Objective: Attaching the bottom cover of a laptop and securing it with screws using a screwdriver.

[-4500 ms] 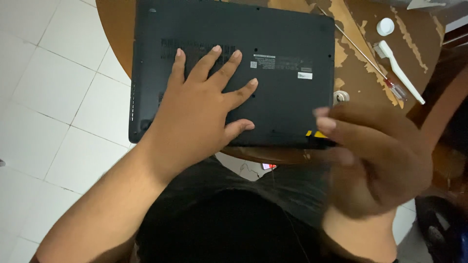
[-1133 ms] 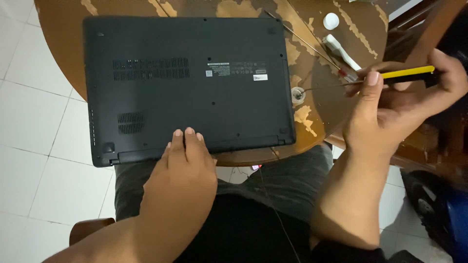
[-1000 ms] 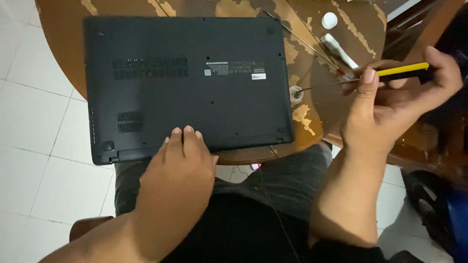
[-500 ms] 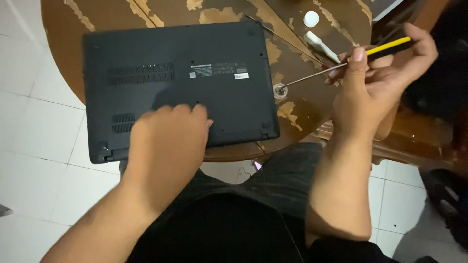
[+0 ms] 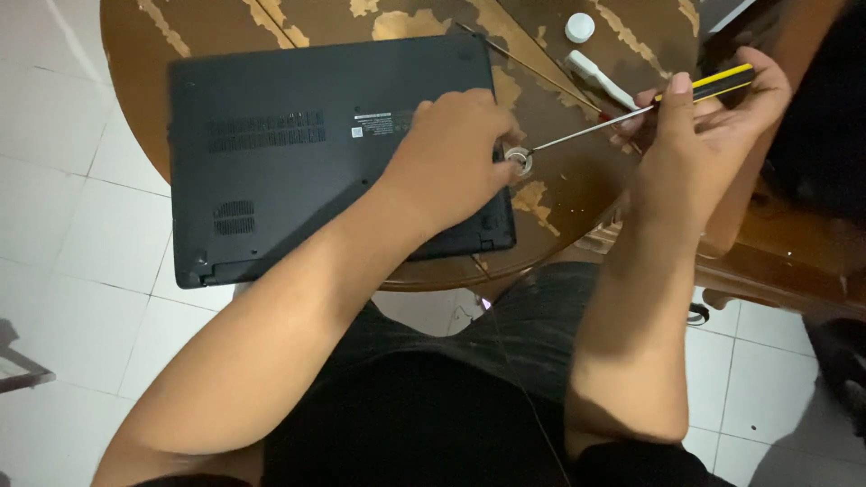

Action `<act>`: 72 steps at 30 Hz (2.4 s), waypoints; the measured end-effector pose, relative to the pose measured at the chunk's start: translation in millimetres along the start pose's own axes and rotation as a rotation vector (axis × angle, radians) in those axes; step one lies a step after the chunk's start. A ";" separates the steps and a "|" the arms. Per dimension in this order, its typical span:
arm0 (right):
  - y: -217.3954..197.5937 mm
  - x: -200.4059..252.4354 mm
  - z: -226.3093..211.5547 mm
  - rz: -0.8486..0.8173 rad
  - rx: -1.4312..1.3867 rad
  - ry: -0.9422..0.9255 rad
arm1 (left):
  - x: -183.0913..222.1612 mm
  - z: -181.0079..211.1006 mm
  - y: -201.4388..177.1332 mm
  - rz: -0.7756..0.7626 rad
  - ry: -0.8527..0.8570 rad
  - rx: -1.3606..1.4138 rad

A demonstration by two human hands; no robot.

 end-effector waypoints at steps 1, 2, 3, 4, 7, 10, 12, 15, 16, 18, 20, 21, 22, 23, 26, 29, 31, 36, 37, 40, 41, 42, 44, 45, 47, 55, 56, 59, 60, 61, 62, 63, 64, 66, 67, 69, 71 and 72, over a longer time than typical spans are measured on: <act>0.6 -0.3 1.6 0.000 -0.001 0.002 | -0.1 -1.8 1.8 -0.002 -0.001 -0.002; 0.3 -0.8 4.4 0.003 -0.010 0.021 | -1.5 -2.4 0.7 0.029 -0.002 0.054; 0.0 -1.4 7.3 0.006 -0.019 0.039 | -3.0 -3.2 -0.4 0.059 -0.003 0.111; 2.0 -0.3 4.8 0.010 -0.017 0.041 | -3.5 -2.0 -0.8 0.054 0.000 0.112; 4.9 3.0 9.0 0.030 -0.006 0.104 | -2.5 -4.7 -0.3 0.044 -0.044 0.154; 8.1 1.2 15.3 0.008 -0.044 0.101 | -1.9 -7.0 -0.3 0.062 -0.045 0.173; 7.0 -1.0 19.5 0.011 -0.047 0.101 | -3.6 -5.6 2.1 0.080 0.004 0.165; 6.0 -1.2 19.8 0.003 -0.087 0.095 | -3.3 -6.8 3.7 0.083 -0.018 0.164; 6.8 -0.4 16.4 0.004 -0.086 0.094 | -3.8 -6.8 4.4 0.082 -0.017 0.165; 4.0 1.1 12.9 0.050 -0.049 0.119 | -4.9 -6.2 3.0 0.109 -0.007 0.156; 5.4 2.9 7.2 0.049 -0.054 0.125 | -5.1 -3.9 2.3 0.114 0.001 0.139; 6.2 4.0 4.5 0.048 -0.060 0.130 | -5.0 -2.4 1.5 0.121 0.008 0.122; 3.6 0.8 9.9 0.048 -0.061 0.130 | -5.0 -5.2 5.1 0.121 0.008 0.121; 0.7 -2.7 13.6 0.052 -0.098 0.117 | -4.8 -5.5 7.1 0.135 0.036 0.087; -6.8 -10.4 21.7 0.054 -0.133 0.071 | -3.4 -7.0 11.8 0.165 0.090 0.038; -8.0 -7.8 14.0 0.056 -0.138 0.068 | -0.9 -3.2 4.6 0.138 0.078 0.071; -8.4 -6.1 13.0 0.064 -0.148 0.096 | 0.6 -1.0 -0.6 0.095 0.043 0.116; -5.0 -3.2 0.5 0.030 -0.111 -0.051 | 3.1 4.7 -19.8 0.231 0.106 0.286; -4.3 -3.1 0.5 0.030 -0.112 -0.051 | 2.6 4.7 -19.3 0.232 0.106 0.286; 0.0 0.3 -7.1 0.009 -0.137 -0.075 | 2.0 5.1 -22.6 0.253 0.098 0.306; 0.6 2.5 -9.9 0.022 -0.128 -0.054 | 1.3 4.7 -21.7 0.219 0.073 0.327; 0.9 5.0 -12.5 0.035 -0.118 -0.032 | 1.0 4.4 -20.4 0.184 0.048 0.348; -0.7 5.4 -11.5 0.041 -0.129 -0.027 | 2.1 4.6 -22.8 0.185 0.037 0.335; -2.1 5.8 -10.7 0.048 -0.140 -0.021 | 2.7 4.2 -23.7 0.184 0.027 0.321; -2.8 10.1 -18.2 0.072 -0.144 -0.022 | 6.2 11.6 -30.9 0.215 0.097 0.344; 0.4 30.1 -58.2 -0.080 -0.202 -0.115 | 38.4 37.1 -77.3 0.306 0.295 0.413; 4.7 37.0 -69.7 -0.098 -0.180 -0.147 | 44.1 36.4 -81.4 0.303 0.303 0.445; 21.6 59.6 -96.9 -0.156 -0.139 -0.229 | 61.1 33.7 -97.4 0.303 0.308 0.465; 27.4 68.6 -107.9 -0.178 -0.108 -0.285 | 66.4 34.5 -102.5 0.293 0.320 0.467; 24.7 72.5 -106.4 -0.188 -0.116 -0.281 | 72.6 32.8 -109.4 0.300 0.311 0.459; 27.3 79.9 -110.4 -0.260 -0.104 -0.340 | 79.8 33.3 -116.4 0.303 0.325 0.490; 29.6 88.2 -114.0 -0.331 -0.094 -0.399 | 87.3 33.7 -123.6 0.307 0.340 0.520; 28.5 93.5 -113.0 -0.344 -0.102 -0.398 | 93.8 32.3 -131.8 0.318 0.331 0.514; 37.0 110.3 -110.0 -0.528 -0.267 -0.324 | 107.8 33.8 -142.8 0.274 0.346 0.509; 21.2 116.3 -93.3 -0.544 -0.274 -0.320 | 114.6 28.9 -149.5 0.287 0.335 0.504; -4.8 129.0 -49.1 -0.696 -0.885 0.129 | 131.5 25.0 -165.5 0.351 0.381 0.419; 17.3 136.8 -69.9 -0.533 -0.727 0.113 | 146.3 16.1 -174.1 0.383 0.358 0.406; 18.9 137.5 -77.7 -0.352 -0.563 0.084 | 153.7 11.6 -178.6 0.399 0.345 0.400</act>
Point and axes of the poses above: each hand's wrist, its own x-axis away from the middle knuckle, its own y-axis out of the palm, z = x × y, the point moved 10 cm from there along -x, towards the middle knuckle, and after that the axes turned 8 degrees about z, right-handed, at the moved point
